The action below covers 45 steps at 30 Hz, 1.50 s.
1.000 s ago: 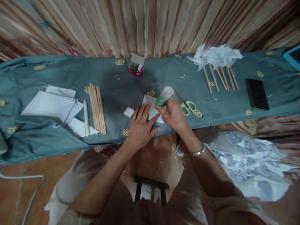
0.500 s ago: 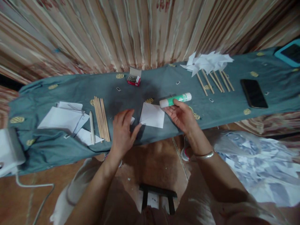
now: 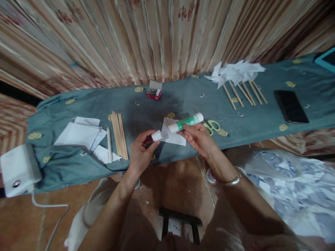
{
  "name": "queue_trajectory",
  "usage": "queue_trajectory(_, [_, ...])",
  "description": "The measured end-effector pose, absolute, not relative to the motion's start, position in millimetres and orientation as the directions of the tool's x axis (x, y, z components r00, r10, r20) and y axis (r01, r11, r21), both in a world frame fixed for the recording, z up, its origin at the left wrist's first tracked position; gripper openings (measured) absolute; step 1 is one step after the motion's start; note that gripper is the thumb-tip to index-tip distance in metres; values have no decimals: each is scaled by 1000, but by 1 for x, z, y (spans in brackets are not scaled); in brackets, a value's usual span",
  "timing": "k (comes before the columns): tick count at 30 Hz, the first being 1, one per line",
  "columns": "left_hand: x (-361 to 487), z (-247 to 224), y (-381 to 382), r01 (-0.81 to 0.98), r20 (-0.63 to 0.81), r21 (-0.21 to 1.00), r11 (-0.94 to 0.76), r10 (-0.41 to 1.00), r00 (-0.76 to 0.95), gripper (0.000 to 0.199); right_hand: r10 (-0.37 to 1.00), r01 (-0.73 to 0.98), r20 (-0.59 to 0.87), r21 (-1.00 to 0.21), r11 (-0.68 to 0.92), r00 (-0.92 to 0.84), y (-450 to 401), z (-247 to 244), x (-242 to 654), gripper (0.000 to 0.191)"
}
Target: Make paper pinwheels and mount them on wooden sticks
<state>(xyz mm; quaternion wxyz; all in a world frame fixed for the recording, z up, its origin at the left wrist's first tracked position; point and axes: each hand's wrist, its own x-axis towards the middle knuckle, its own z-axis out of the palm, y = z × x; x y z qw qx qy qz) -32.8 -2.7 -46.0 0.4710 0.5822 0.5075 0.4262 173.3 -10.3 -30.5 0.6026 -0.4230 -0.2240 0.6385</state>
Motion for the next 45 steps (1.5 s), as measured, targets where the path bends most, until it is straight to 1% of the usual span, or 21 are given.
queue_trajectory(2, [-28, -46, -3, 124, -2, 992, -13, 993, 119, 39, 957, -580, -286, -790, -200, 58, -12, -28, 169, 25])
queue_trajectory(5, [-23, -45, -3, 93, -4, 996, -6, 993, 115, 39, 953, -580, -299, -786, -215, 52, -13, -27, 166, 26])
queue_trajectory(12, [-21, -42, -5, 99, 4, 995, -15, 994, 110, 39, 954, -574, -294, -791, -211, 55, -12, -29, 164, 27])
queue_trajectory(24, [-21, -33, -8, 104, 11, 994, -22, 994, 111, 39, 950, -550, -312, -798, -247, 26, -10, -28, 162, 28])
queue_trajectory(29, [-23, -31, -11, 90, 13, 996, -23, 994, 106, 39, 951, -529, -308, -812, -247, 28, -9, -25, 155, 32])
queue_trajectory(39, [-36, -28, -19, 163, 6, 986, -25, 993, 117, 35, 934, -463, -357, -827, -319, -5, -9, -28, 139, 40])
queue_trajectory(42, [-39, -30, -19, 180, 50, 981, -72, 991, 125, 37, 943, -424, -334, -854, -302, 1, -9, -29, 132, 40])
queue_trajectory(45, [-40, -33, -16, 225, 96, 966, -127, 985, 144, 34, 957, -349, -288, -894, -282, -36, -9, -29, 124, 39])
